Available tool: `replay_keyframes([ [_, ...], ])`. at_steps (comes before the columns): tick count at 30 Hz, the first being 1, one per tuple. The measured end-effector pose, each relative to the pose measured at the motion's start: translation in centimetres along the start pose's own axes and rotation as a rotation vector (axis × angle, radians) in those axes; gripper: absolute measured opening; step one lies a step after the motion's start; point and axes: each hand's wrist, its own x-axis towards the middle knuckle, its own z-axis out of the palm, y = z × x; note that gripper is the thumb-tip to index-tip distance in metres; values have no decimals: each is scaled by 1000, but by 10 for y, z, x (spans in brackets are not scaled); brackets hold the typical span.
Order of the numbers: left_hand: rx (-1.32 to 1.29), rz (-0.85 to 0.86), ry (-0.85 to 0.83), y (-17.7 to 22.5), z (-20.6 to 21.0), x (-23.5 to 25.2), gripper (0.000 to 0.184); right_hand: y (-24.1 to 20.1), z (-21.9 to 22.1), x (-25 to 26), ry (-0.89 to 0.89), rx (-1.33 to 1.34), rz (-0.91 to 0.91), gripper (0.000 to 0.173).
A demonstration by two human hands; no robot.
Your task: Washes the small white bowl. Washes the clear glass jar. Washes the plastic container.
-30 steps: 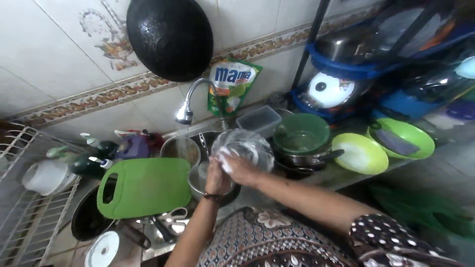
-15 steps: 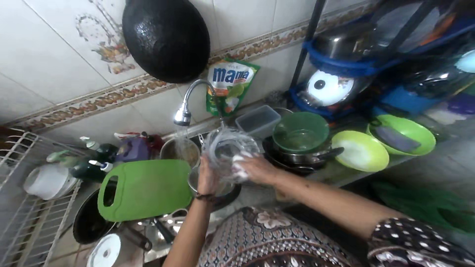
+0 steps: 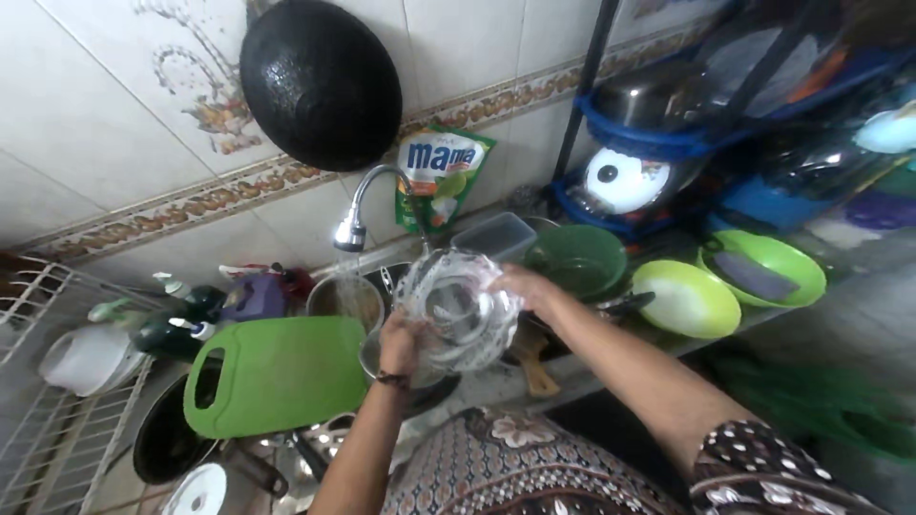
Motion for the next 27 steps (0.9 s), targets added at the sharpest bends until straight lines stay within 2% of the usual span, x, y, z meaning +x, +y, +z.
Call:
replay_keyframes([
  [5, -251, 102, 123, 0, 49, 6, 41, 9, 48, -15, 378, 434, -119, 40],
  [9, -313, 160, 116, -15, 83, 6, 53, 13, 68, -16, 414, 631, -108, 36],
  [13, -303, 139, 26, 3, 73, 10, 37, 1, 37, -21, 336, 525, -71, 34],
  [17, -93, 201, -127, 31, 41, 32, 42, -17, -8, -17, 278, 166, -75, 44],
  [19, 84, 216, -159, 43, 30, 39, 40, -36, -19, -17, 261, -66, -79, 48],
  [21, 209, 235, -191, 50, 26, 43, 49, -46, -23, -12, 266, -159, -129, 52],
  [23, 245, 252, -161, 50, 28, 44, 49, -47, -20, -7, 298, -87, -200, 52],
  [27, 78, 252, -74, 37, 33, 47, 46, -22, -3, -3, 370, 264, -322, 44],
])
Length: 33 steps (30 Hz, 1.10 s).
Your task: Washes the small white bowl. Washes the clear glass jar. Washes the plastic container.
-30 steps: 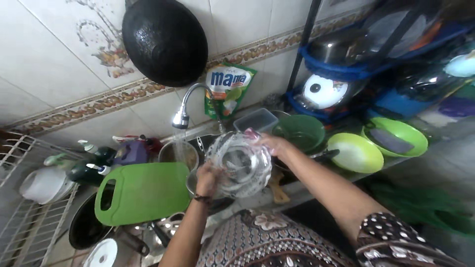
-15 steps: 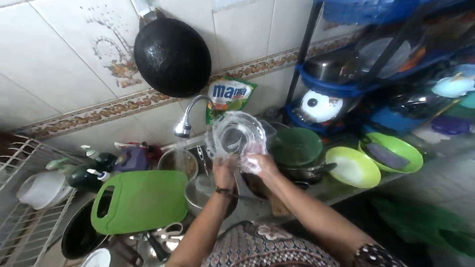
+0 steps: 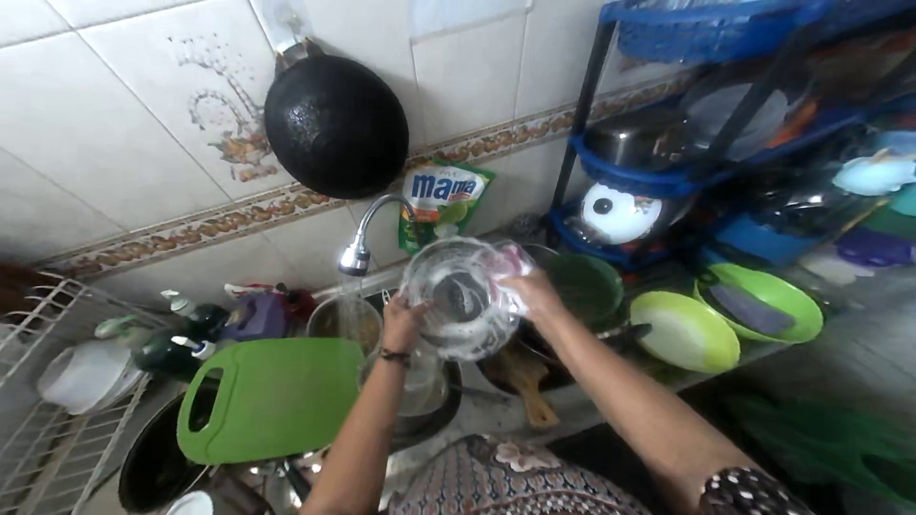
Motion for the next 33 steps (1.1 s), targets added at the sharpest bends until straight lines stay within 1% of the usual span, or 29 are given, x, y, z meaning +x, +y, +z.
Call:
replay_keyframes([
  [3, -127, -24, 166, -11, 25, -7, 48, 23, 18, -20, 126, 192, 25, 37],
  [5, -223, -63, 235, -21, 50, -17, 53, 37, 33, -30, 200, 306, 44, 37],
  [7, -285, -114, 245, -29, 66, -26, 54, 43, 38, -32, 229, 340, 85, 40],
  [9, -327, -128, 211, -32, 66, -29, 51, 36, 28, -30, 207, 296, 125, 41],
  [12, -311, -85, 74, -20, 47, -21, 44, 18, 3, -18, 126, 129, 141, 45],
  [14, -220, -42, -63, -11, 26, -8, 44, 2, -15, -6, 40, -47, 165, 50],
  [16, -77, -58, -197, 0, 8, 4, 47, -16, -26, 7, -65, -228, 185, 56],
  [19, 144, -105, -352, 20, -3, 12, 44, -36, -25, 26, -282, -412, 153, 53],
  [21, 319, -122, -430, 29, -3, 15, 42, -48, -16, 35, -434, -596, 125, 54],
  [24, 563, -100, -535, 32, -1, 15, 43, -57, 5, 38, -562, -832, 120, 50],
  [26, 559, -96, -513, 25, -4, 11, 44, -58, 10, 37, -591, -883, 126, 44],
  [29, 422, -122, -413, 12, -11, 5, 45, -43, 2, 44, -579, -766, 138, 44],
  [31, 310, -109, -325, 2, -17, 2, 44, -33, -3, 38, -491, -633, 156, 48],
  [33, 190, -106, -194, -7, -17, 0, 44, -23, -6, 23, -343, -487, 155, 53],
])
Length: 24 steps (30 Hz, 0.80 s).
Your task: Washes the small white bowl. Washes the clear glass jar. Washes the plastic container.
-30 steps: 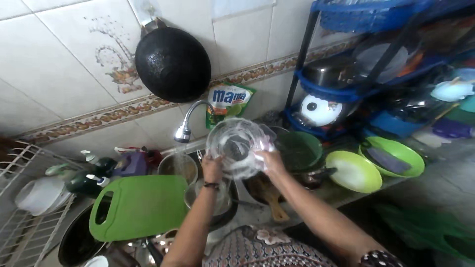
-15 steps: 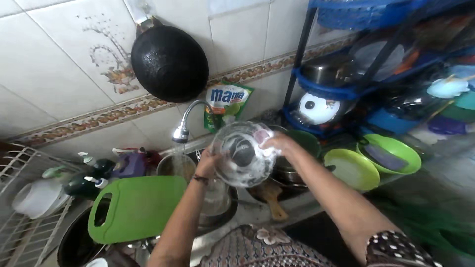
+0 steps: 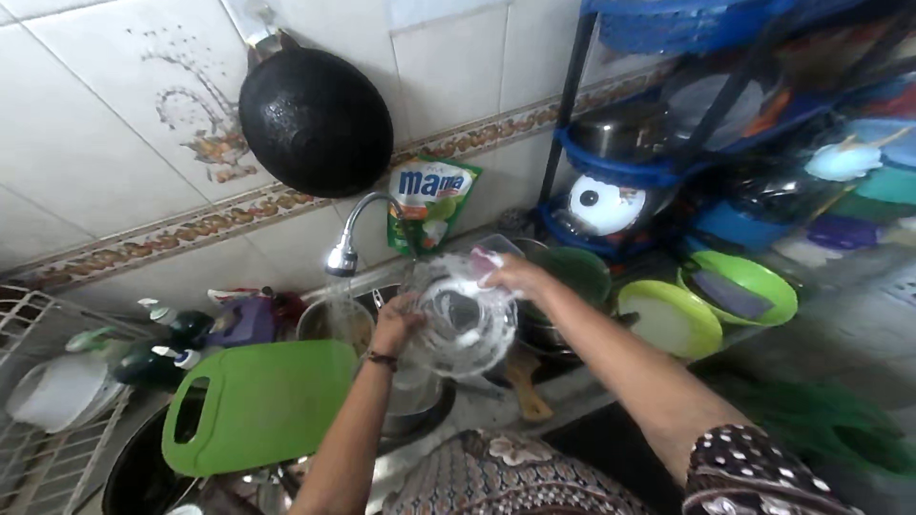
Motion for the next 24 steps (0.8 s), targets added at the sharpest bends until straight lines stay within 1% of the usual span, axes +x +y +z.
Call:
replay_keyframes([
  [3, -202, 1, 238, -9, 19, 1, 45, 16, 21, -10, 254, 303, 24, 52],
  [5, -321, 15, 368, -10, 41, 0, 47, 21, 45, -17, 409, 511, -5, 45],
  [6, -369, 22, 411, -10, 53, -1, 50, 23, 60, -21, 449, 608, -28, 41],
  [8, -423, 35, 466, -9, 74, -1, 53, 28, 88, -26, 467, 775, -33, 35],
  [10, -434, 28, 475, -8, 80, 0, 56, 30, 103, -30, 417, 867, 24, 31],
  [11, -431, 16, 459, -7, 77, -1, 57, 32, 102, -32, 381, 884, 24, 30],
  [13, -429, -18, 423, -5, 66, -4, 56, 39, 93, -29, 340, 921, -84, 21],
  [14, -416, -44, 396, -4, 59, -6, 55, 41, 85, -27, 330, 941, -170, 22],
  [15, -394, -76, 352, -4, 51, -9, 53, 40, 75, -25, 315, 975, -245, 30],
  [17, -346, -149, 268, -3, 44, -18, 48, 35, 56, -22, 268, 981, -349, 53],
  [18, -331, -179, 240, -3, 45, -23, 43, 36, 49, -21, 235, 939, -348, 61],
  [19, -331, -201, 224, -3, 48, -26, 36, 39, 46, -21, 203, 896, -325, 66],
  [20, -340, -211, 222, -3, 52, -29, 31, 43, 47, -22, 171, 874, -299, 65],
  [21, -352, -212, 228, -2, 55, -31, 27, 47, 51, -25, 145, 877, -290, 59],
  [22, -361, -205, 245, 0, 56, -32, 24, 50, 58, -30, 113, 922, -275, 49],
  [23, -366, -192, 265, 2, 55, -32, 22, 50, 64, -34, 49, 1010, -260, 45],
  [24, -361, -178, 275, 3, 51, -31, 22, 48, 69, -36, -23, 1116, -220, 46],
])
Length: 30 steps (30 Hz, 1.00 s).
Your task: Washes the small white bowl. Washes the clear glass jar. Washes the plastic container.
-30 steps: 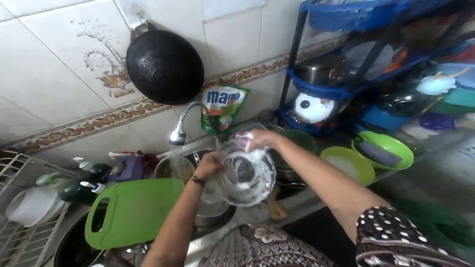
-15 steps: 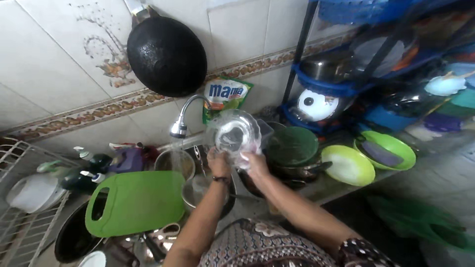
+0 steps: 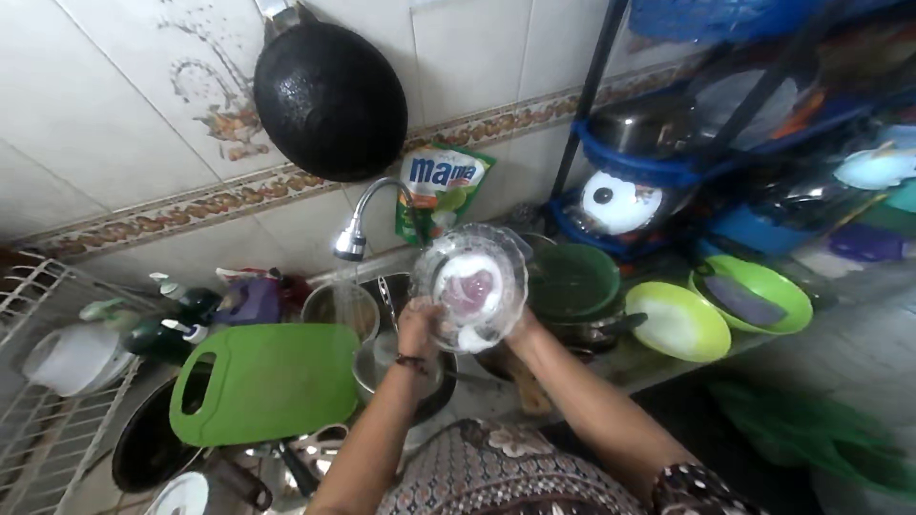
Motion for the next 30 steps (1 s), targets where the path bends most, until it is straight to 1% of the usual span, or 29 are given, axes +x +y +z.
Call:
replay_keyframes([
  [1, 5, 17, 5, 2, -5, 3, 21, -1, 6, -2, 13, 76, 74, 50],
  [2, 8, 30, 11, 3, -11, 5, 21, -4, 11, -3, 44, 94, 112, 53],
  [3, 15, 41, 16, 4, -16, 6, 21, -8, 12, -3, 70, 80, 102, 56],
  [4, 28, 49, 14, 6, -18, 5, 21, -12, 10, 0, 85, 73, 67, 57],
  [5, 44, 53, 5, 6, -17, 3, 21, -13, 6, 4, 119, 44, 5, 54],
  [6, 58, 51, -6, 4, -14, 0, 22, -11, -1, 6, 135, -18, -57, 47],
  [7, 67, 41, -13, 1, -10, -3, 25, -3, -17, 7, 95, -97, -95, 45],
  [8, 68, 33, -14, -3, -6, -5, 27, 6, -29, 3, 50, -154, -89, 43],
  [10, 59, 47, 1, -4, -2, -5, 26, 10, -23, -11, 12, -181, -20, 35],
  [11, 59, 68, 8, -3, -6, -2, 25, 9, -15, -12, 0, -129, 36, 34],
  [13, 80, 110, 4, 4, -16, 3, 25, 2, 2, -7, 78, 51, 155, 39],
  [14, 89, 126, -7, 7, -20, 2, 24, -1, 5, -5, 101, 99, 152, 42],
  [15, 101, 139, -21, 8, -21, 0, 24, -2, 1, -6, 51, 108, 78, 42],
  [16, 115, 145, -39, 7, -18, -3, 24, -4, -10, -13, -101, 50, -33, 41],
  [17, 128, 142, -53, 4, -13, -8, 26, -15, -17, -29, -243, -77, -80, 41],
  [18, 132, 136, -65, 1, -8, -12, 26, -46, 32, -62, 168, -196, 137, 36],
  [19, 131, 136, -69, -1, -5, -14, 25, -56, 52, -72, 299, -331, 245, 34],
  [20, 135, 144, -70, -2, -4, -14, 23, -50, 48, -73, 273, -377, 248, 33],
  [21, 143, 160, -68, -1, -7, -12, 22, -31, 25, -63, 189, -307, 184, 32],
  [22, 155, 171, -61, 1, -11, -9, 22, -11, -1, -47, 73, -175, 113, 32],
  [23, 169, 179, -57, 2, -17, -6, 23, -2, -13, -32, 37, -52, 116, 33],
  [24, 179, 181, -54, 3, -23, -4, 26, -5, -17, -22, 68, 22, 172, 36],
  [25, 187, 173, -61, 3, -29, -3, 34, -16, -21, -21, 78, 28, 195, 39],
  [26, 187, 171, -63, 1, -34, -2, 36, -30, -27, -23, 51, -6, 184, 41],
  [27, 178, 169, -70, -1, -39, -2, 37, -47, -34, -26, 24, -49, 155, 43],
  [30, 156, 104, -92, -12, -54, -5, 37, -105, -54, -41, 85, -225, 17, 45],
])
